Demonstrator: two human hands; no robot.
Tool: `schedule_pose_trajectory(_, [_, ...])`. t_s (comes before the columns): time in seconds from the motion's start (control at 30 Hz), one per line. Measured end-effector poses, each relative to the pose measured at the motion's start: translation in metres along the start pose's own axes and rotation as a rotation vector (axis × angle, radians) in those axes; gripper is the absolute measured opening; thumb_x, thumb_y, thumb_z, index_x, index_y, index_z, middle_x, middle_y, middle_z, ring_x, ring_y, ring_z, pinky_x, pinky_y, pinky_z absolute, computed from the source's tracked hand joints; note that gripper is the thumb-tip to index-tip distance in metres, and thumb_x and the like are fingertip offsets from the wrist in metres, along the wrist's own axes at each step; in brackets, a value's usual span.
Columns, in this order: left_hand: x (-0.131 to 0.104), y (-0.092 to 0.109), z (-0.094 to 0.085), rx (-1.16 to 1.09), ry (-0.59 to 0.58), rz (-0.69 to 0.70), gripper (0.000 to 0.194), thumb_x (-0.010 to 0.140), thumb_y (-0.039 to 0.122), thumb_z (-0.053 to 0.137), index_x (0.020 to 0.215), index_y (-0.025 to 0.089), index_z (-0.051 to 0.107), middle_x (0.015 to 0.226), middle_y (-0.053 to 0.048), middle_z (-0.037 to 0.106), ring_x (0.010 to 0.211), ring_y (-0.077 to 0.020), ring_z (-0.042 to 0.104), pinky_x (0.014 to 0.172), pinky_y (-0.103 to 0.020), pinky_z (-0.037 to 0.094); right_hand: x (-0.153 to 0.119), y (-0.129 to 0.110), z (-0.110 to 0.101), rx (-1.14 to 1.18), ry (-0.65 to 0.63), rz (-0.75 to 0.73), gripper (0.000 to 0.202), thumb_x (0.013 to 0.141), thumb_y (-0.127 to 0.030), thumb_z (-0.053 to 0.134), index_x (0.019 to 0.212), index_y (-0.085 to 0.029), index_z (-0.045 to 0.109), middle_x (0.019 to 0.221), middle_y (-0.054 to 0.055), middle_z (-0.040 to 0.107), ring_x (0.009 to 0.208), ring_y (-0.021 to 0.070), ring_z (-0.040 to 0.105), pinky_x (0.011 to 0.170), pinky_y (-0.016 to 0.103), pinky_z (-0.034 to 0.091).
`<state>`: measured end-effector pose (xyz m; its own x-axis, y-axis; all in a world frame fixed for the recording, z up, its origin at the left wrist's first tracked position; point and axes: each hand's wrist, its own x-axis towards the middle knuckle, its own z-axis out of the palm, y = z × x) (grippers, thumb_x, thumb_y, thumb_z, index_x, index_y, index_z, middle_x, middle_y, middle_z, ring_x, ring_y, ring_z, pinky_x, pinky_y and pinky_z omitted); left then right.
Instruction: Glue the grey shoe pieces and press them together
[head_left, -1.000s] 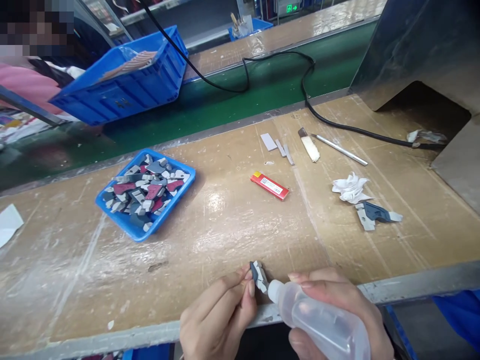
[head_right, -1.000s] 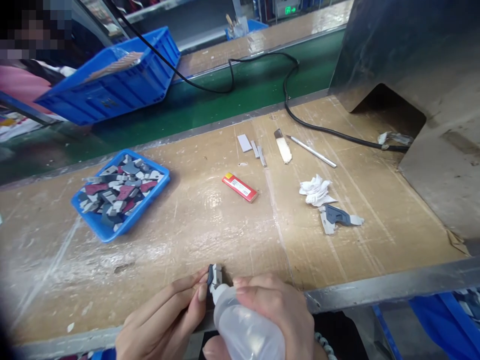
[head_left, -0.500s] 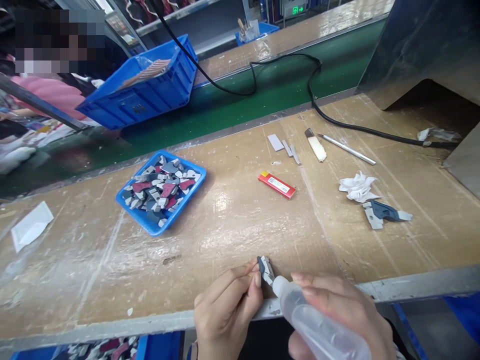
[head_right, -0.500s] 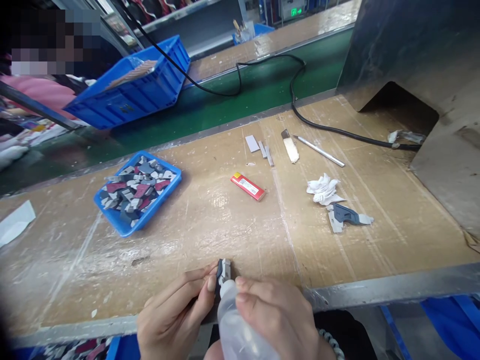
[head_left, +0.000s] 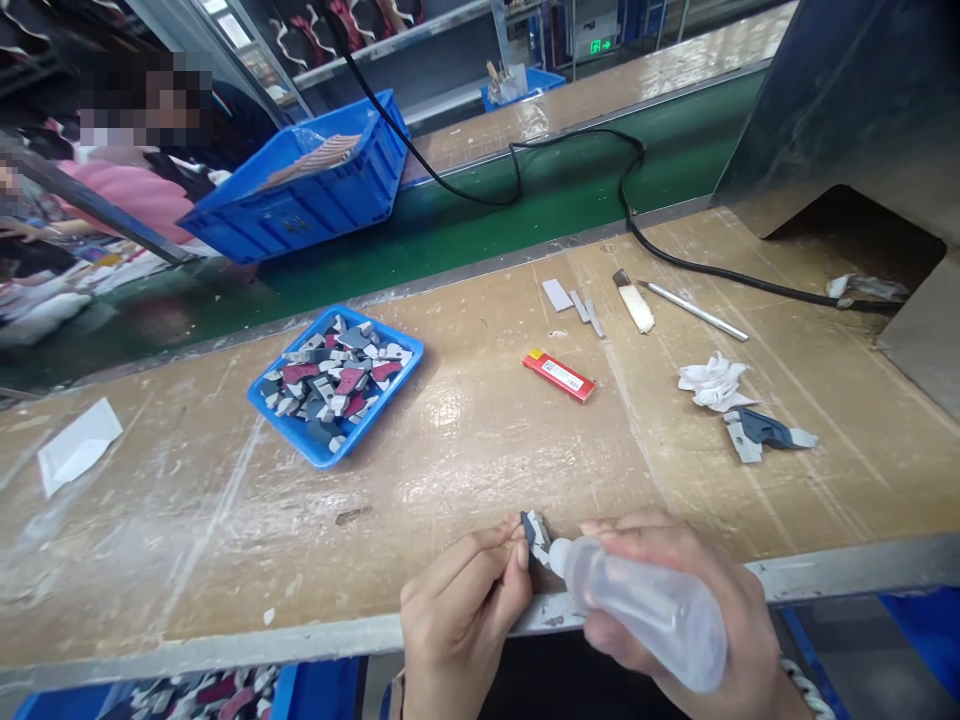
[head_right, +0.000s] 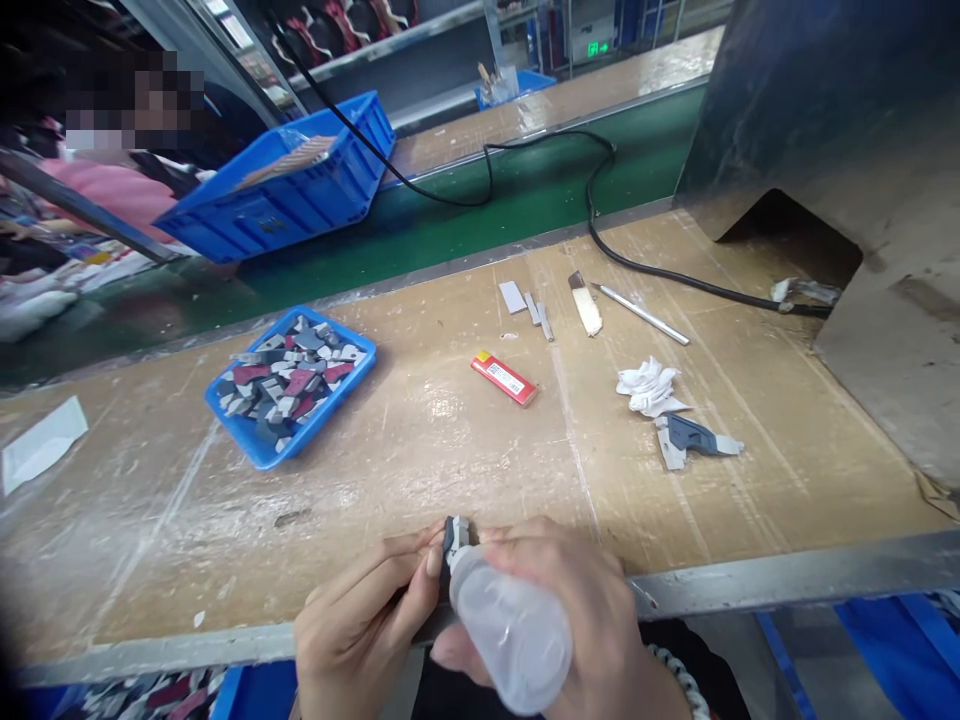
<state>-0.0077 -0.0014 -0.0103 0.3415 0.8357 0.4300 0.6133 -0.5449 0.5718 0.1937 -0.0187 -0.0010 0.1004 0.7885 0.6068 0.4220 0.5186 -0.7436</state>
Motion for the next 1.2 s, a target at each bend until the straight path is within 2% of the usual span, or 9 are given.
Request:
schedule_pose_trajectory(0.13, [0.0,-0.001,-0.001,0.002,-0.008,0.002,0.014,0.092,0.004,0.064,0.087,0.016,0.069,0.092,-0.004,0.076,0.086,-0.0133,0.075,0.081,-0.018,0.06,-0.01,0.003,0.003,0.113,-0.025,0.202,0.026,0.09,-0.034,0.074,0.11,-0.023,0.063,0.096,0.002,0.075,0.086,0.0138,0.075,0.075,0.014,0.06])
schedule_pose_trajectory(0.3, [-0.001,-0.003,-0.003,-0.008,-0.037,0.068,0.014,0.096,0.008,0.061,0.09,0.017,0.069,0.096,-0.003,0.076,0.092,-0.0127,0.075,0.085,-0.017,0.059,-0.027,0.012,-0.005,0.221,0.276,0.402,0.037,0.077,-0.025,0.086,0.105,-0.026,0.062,0.116,0.004,0.064,0.11,0.019,0.066,0.092,0.023,0.057])
schedule_pose_trajectory(0.4, [-0.005,-0.004,-0.005,0.056,-0.06,0.143,0.01,0.096,0.017,0.065,0.104,0.018,0.071,0.112,-0.006,0.074,0.102,-0.016,0.073,0.088,-0.022,0.059,-0.03,0.022,-0.016,0.453,0.233,0.62,0.037,0.079,-0.026,0.085,0.107,-0.028,0.061,0.111,0.003,0.064,0.092,0.0178,0.071,0.078,0.024,0.06])
schedule_pose_trajectory(0.47, [-0.009,-0.004,-0.006,0.163,-0.074,0.191,0.022,0.096,0.022,0.067,0.117,0.019,0.069,0.117,-0.007,0.072,0.109,-0.0193,0.069,0.09,-0.027,0.058,-0.028,0.026,-0.021,0.558,0.214,0.705,0.038,0.079,-0.028,0.085,0.108,-0.028,0.06,0.101,0.0,0.065,0.08,0.0128,0.069,0.069,0.018,0.056])
schedule_pose_trajectory(0.57, [-0.014,-0.004,-0.006,0.26,-0.072,0.179,0.029,0.098,0.021,0.063,0.127,0.019,0.064,0.104,-0.005,0.071,0.107,-0.0207,0.065,0.091,-0.031,0.055,-0.02,0.024,-0.024,0.608,0.328,0.695,0.031,0.082,-0.037,0.082,0.105,-0.027,0.064,0.088,-0.002,0.063,0.072,0.0087,0.061,0.063,0.012,0.051])
schedule_pose_trajectory(0.7, [-0.017,-0.001,-0.004,0.166,-0.088,0.065,0.03,0.103,0.022,0.054,0.132,0.019,0.058,0.105,-0.006,0.066,0.099,-0.0181,0.062,0.083,-0.027,0.053,-0.005,0.015,-0.019,0.755,0.48,0.709,0.03,0.081,-0.045,0.082,0.101,-0.026,0.071,0.094,-0.001,0.067,0.073,0.0086,0.06,0.07,0.015,0.054])
schedule_pose_trajectory(0.9, [-0.019,0.006,-0.006,-0.035,-0.046,0.003,0.026,0.105,0.02,0.047,0.127,0.025,0.059,0.106,-0.003,0.066,0.1,-0.0147,0.062,0.085,-0.023,0.051,0.009,0.01,-0.014,1.151,0.328,0.864,0.046,0.066,-0.035,0.093,0.104,-0.026,0.069,0.102,-0.002,0.07,0.089,0.013,0.068,0.089,0.026,0.059])
schedule_pose_trajectory(1.07, [-0.025,0.011,-0.01,-0.152,-0.018,0.011,0.022,0.105,0.019,0.045,0.12,0.022,0.061,0.095,-0.003,0.066,0.088,-0.0143,0.062,0.077,-0.023,0.05,0.003,0.015,-0.009,0.636,0.246,0.631,0.034,0.084,-0.039,0.081,0.104,-0.027,0.056,0.085,-0.004,0.072,0.071,0.0072,0.066,0.064,0.013,0.05])
schedule_pose_trajectory(1.2, [-0.027,0.021,-0.005,-0.12,0.101,0.044,0.024,0.107,0.028,0.044,0.116,0.019,0.064,0.094,-0.006,0.066,0.088,-0.0169,0.061,0.079,-0.028,0.049,-0.001,0.026,-0.001,0.2,0.184,0.6,0.061,0.079,-0.041,0.082,0.128,-0.029,0.047,0.103,0.003,0.075,0.092,0.0193,0.071,0.08,0.03,0.054])
